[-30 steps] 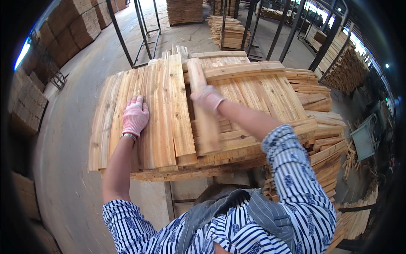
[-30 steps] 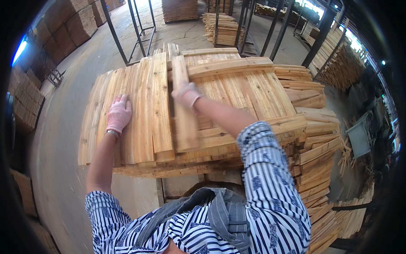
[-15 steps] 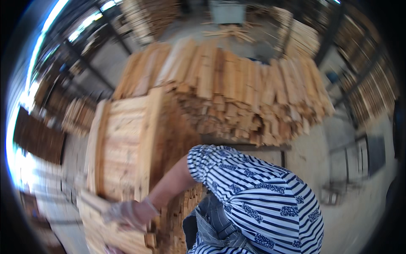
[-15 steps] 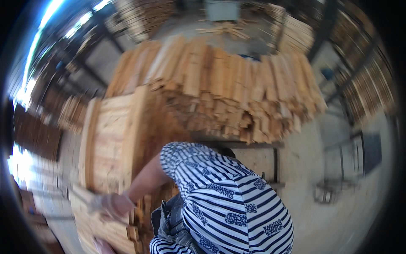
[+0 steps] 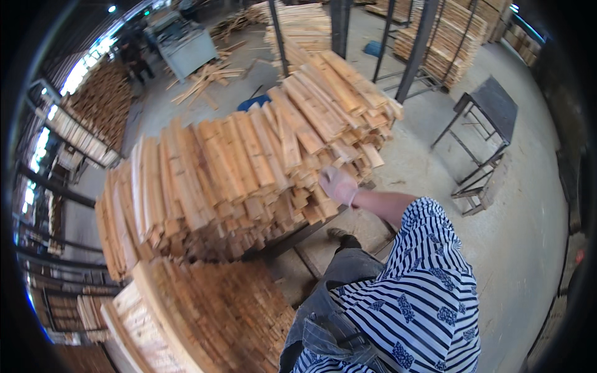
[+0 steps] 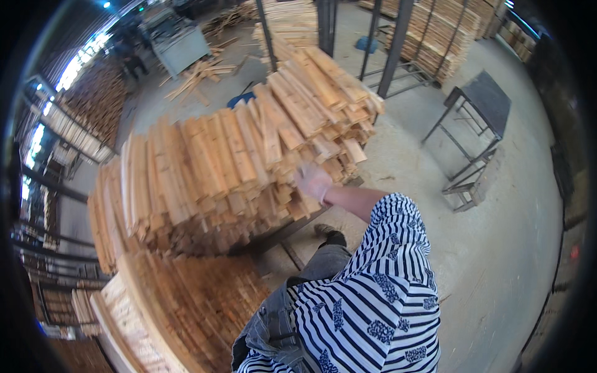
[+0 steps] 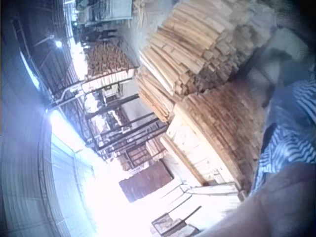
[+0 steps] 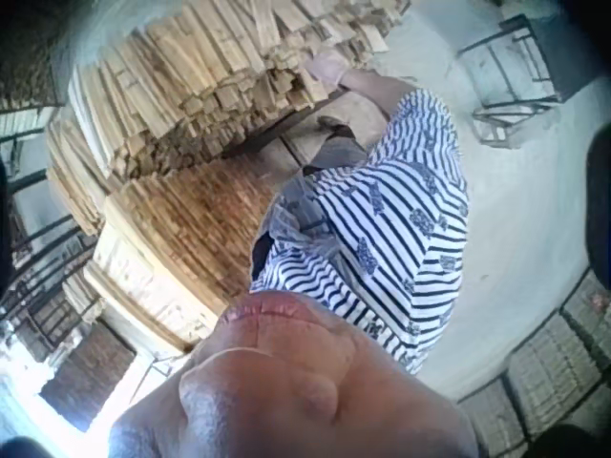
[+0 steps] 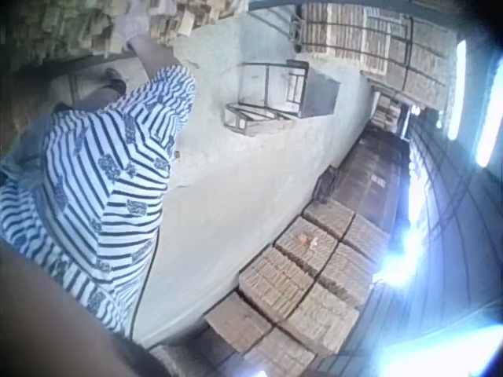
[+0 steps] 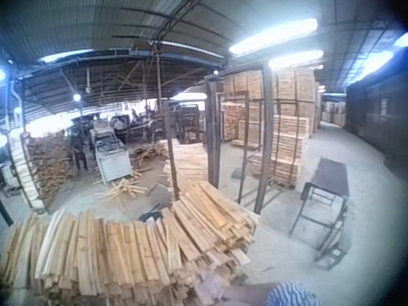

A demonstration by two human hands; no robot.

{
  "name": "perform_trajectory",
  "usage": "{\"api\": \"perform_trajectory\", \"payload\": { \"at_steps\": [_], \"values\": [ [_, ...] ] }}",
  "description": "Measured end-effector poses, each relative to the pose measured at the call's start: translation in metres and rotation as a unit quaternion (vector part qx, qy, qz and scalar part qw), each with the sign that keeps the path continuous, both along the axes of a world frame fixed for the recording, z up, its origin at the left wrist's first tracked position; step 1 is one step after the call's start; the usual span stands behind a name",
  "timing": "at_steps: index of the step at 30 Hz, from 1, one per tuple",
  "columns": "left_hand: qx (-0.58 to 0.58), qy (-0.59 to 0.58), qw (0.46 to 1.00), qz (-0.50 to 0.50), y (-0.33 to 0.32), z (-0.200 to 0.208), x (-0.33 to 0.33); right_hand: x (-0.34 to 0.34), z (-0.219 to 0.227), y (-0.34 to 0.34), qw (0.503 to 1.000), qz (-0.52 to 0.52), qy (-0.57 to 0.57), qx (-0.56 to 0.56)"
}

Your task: The person repeatedly picks up wooden planks from a large pile and stacks them onto a growing stack on a pallet. The person wears gloves and handles the planks one by one, aligning them carefully to build a neat pile.

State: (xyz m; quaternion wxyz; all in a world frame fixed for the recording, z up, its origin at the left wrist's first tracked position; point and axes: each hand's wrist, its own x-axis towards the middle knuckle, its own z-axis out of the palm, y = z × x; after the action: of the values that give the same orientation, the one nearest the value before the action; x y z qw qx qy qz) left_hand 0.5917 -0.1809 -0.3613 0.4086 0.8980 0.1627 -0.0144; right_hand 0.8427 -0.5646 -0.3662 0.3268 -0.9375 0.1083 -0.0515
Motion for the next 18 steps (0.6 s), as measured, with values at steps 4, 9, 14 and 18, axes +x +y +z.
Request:
{"api": "perform_trajectory", "payload": {
  "at_steps": [4, 9, 14, 18],
  "values": [
    [-0.022, 0.018, 0.999, -0.032, -0.049, -0.025, 0.056, 0.086, 0.1, -0.11, 0.976, -0.101, -0.128, -0.141],
    [-0.041, 0.031, 0.998, -0.02, -0.11, -0.053, 0.122, 0.18, 0.139, -0.288, 0.956, -0.243, -0.01, -0.166],
    [-0.026, 0.051, 0.998, 0.012, -0.151, -0.058, 0.157, 0.236, 0.102, -0.344, 0.912, -0.396, 0.092, 0.062],
    [-0.028, 0.053, 0.998, 0.002, -0.176, -0.051, 0.181, 0.235, 0.087, -0.338, 0.948, -0.205, 0.197, 0.144]
  ]
}}
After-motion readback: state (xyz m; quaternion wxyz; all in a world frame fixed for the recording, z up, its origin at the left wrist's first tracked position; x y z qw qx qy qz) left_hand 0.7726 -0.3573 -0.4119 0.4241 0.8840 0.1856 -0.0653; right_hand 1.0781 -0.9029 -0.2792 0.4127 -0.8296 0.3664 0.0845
